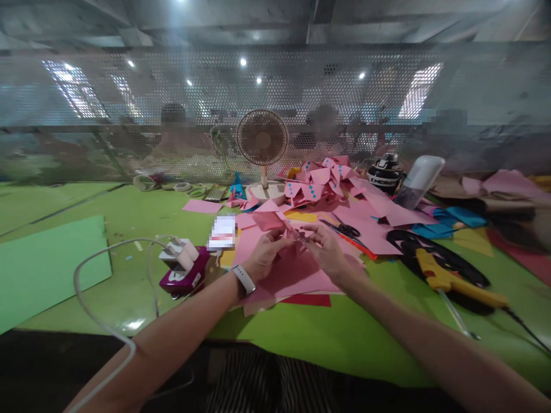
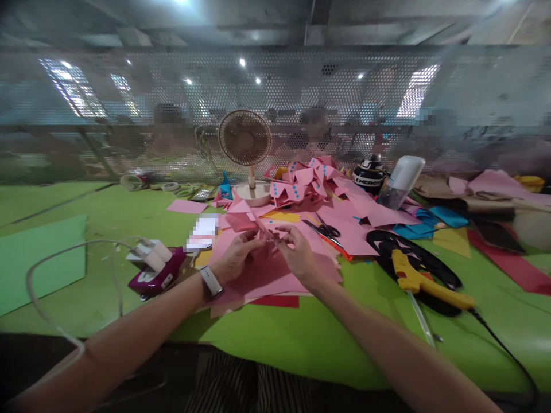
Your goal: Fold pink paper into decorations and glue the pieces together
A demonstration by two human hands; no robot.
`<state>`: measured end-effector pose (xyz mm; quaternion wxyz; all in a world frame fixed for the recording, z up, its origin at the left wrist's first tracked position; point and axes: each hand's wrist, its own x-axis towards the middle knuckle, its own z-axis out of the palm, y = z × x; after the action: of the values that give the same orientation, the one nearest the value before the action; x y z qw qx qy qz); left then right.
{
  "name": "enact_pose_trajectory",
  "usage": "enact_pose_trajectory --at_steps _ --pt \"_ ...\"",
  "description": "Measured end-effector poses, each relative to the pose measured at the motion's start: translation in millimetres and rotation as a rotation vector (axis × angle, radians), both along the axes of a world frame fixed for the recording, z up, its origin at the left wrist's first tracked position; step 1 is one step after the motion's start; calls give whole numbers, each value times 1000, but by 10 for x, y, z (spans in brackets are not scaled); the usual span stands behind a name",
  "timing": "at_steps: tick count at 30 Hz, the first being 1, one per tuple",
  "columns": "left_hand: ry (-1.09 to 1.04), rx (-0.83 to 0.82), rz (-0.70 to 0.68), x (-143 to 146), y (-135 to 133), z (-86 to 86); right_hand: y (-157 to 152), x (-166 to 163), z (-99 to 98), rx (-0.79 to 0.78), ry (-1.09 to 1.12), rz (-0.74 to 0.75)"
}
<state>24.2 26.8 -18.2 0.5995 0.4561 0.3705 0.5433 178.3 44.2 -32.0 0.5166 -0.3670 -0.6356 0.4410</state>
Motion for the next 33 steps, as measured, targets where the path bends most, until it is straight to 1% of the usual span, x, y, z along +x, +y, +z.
enact_pose_trajectory --at_steps 2,5,9,20,33 --pt "32 17 3 -2 -1 -14 -21 -3 20 10 -33 -14" --pt "10 58 15 7 -6 -24 -43 -12 41 32 -77 -38" --pt "9 64 39 18 -14 -23 -44 -17 26 70 -117 -32" --pt "-17 51 33 6 -18 -29 -32 -16 -13 30 -79 21" --pt "-20 14 66 22 -21 -18 -35 -22 -33 28 -99 12"
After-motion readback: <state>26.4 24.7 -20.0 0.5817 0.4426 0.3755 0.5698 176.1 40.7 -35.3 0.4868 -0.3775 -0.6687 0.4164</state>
